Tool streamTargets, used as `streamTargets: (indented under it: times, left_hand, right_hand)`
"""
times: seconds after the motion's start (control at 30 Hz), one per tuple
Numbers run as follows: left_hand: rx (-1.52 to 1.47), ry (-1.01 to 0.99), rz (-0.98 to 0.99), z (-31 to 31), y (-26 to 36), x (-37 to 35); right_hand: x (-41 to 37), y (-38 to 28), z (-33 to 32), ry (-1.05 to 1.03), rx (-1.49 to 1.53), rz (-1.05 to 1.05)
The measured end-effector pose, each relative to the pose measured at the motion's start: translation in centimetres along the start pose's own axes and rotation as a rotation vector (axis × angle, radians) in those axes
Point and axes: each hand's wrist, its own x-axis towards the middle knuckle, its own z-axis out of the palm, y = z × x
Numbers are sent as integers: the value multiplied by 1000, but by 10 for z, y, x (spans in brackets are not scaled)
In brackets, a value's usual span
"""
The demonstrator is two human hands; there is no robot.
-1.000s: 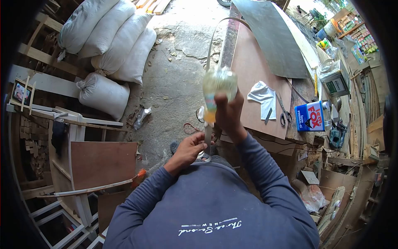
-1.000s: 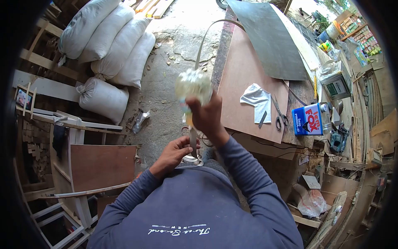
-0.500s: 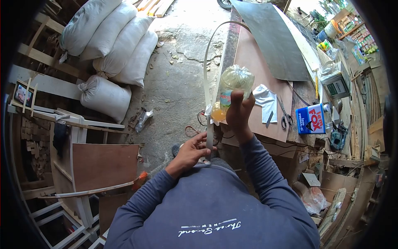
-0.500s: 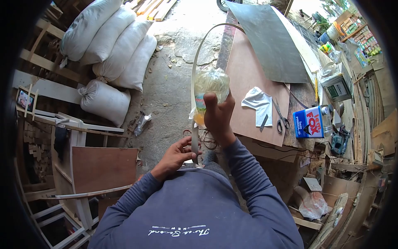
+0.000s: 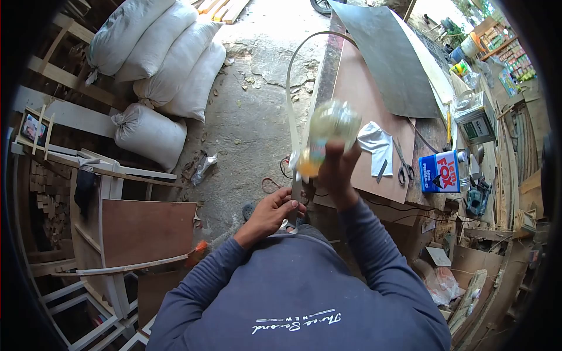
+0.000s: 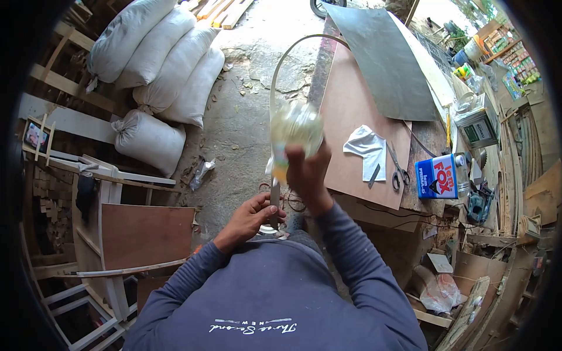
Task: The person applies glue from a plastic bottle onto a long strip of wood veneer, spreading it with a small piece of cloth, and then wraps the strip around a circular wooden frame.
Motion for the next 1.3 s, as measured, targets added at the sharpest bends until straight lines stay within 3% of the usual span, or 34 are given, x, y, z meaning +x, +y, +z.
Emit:
streamTargets:
  times: [0.03, 0.07, 0.17, 0.3, 0.43, 0.53, 0.7, 0.83, 1.03, 1.3]
  left_hand:
    - [12, 8, -16, -4, 1, 1]
    - [32, 11, -39, -6, 2, 0]
    - [-140, 58, 132, 4, -2, -8]
    - [-94, 165, -30, -3, -3, -13]
    - [-13, 156, -3, -6, -2, -18]
    - [-90, 143, 55, -5, -18, -19]
    - [-128, 237, 62, -10, -20, -15]
    - [-79, 337, 22, -17, -18, -18]
    - [-190, 301, 35, -18, -16, -24]
    - [-219, 251, 118, -13, -21, -30]
  right_hand:
    - [-20, -17, 19, 75, 171, -94]
    - [-24, -18, 21, 44, 177, -86]
    - [-11, -5, 22, 10, 116, 17]
    - [4, 12, 31, 12, 125, 48]
    - [-25, -20, 39, -118, 143, -69]
    - [-8, -6, 40, -89, 87, 8]
    - [40, 31, 34, 168, 66, -43]
    - [58, -5, 10, 324, 244, 34]
    - [17, 9, 28, 154, 399, 111]
    - [6, 10, 63, -62, 170, 40]
